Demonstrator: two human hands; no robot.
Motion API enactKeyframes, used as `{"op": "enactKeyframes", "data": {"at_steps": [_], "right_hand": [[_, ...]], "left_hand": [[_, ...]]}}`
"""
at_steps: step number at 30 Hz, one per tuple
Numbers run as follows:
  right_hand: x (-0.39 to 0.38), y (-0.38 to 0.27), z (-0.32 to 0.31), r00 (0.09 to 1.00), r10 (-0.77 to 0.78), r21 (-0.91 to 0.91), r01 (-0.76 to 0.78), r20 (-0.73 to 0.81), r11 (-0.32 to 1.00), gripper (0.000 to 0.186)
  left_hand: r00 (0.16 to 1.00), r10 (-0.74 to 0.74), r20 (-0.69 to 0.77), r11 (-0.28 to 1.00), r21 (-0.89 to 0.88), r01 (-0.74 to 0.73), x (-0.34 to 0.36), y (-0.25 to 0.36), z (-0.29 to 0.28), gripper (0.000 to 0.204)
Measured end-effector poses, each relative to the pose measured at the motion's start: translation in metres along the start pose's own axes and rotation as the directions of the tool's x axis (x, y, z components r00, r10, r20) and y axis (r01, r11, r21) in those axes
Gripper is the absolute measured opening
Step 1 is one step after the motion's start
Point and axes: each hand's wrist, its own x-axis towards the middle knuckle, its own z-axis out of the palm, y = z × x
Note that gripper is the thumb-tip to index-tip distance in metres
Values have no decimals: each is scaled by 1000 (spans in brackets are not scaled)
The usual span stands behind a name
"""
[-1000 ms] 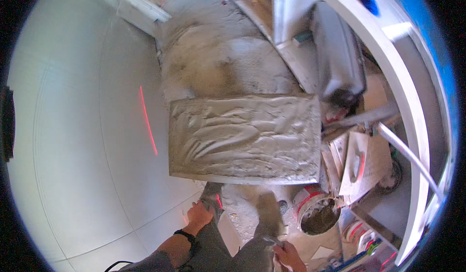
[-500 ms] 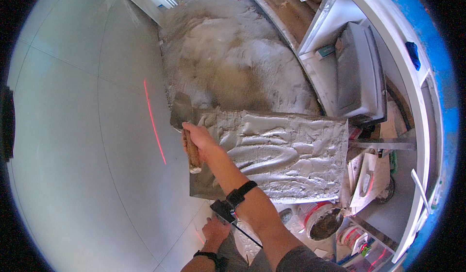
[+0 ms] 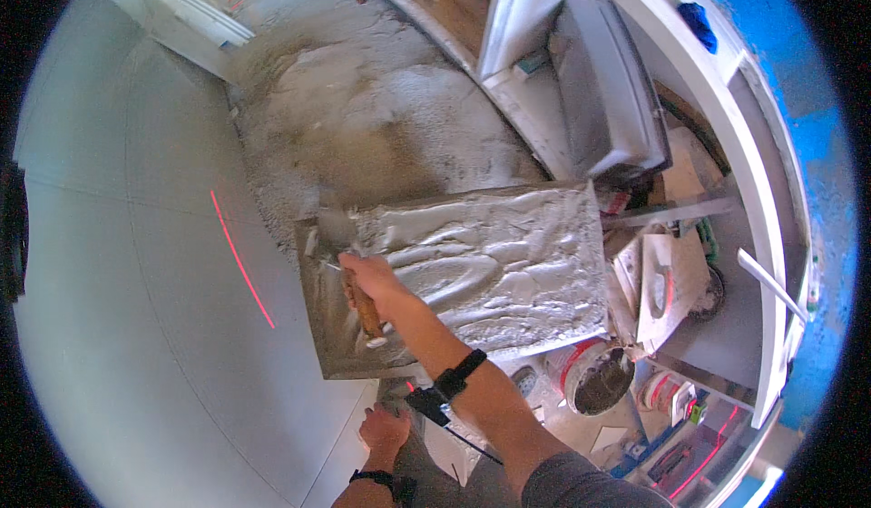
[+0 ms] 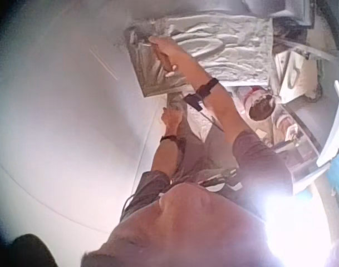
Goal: Applying mortar to the back of a large tile using a trowel and then placing it on a wall.
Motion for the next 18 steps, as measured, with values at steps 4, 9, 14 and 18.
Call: {"op": "enactKeyframes", "data": {"at_steps": [4, 9, 14, 18], "right_hand": [[-45, -28, -76, 987, -87, -35, 83, -138, 996, 29], [-95, -64, -174, 946, -176, -24, 176, -273, 984, 30], [-126, -89, -235, 892, -224, -32, 230, -393, 973, 28], [-145, -101, -282, 858, -276, -45, 285, -433, 957, 28]], "left_hand": [[1000, -1, -7, 999, 36, 1, -8, 4, -2, 62], [999, 25, -20, 997, 74, -23, -12, 14, 12, 63], [993, 68, -96, 990, 130, -55, -13, 5, 30, 57], [986, 105, -131, 982, 167, -83, -16, 9, 33, 57]]}}
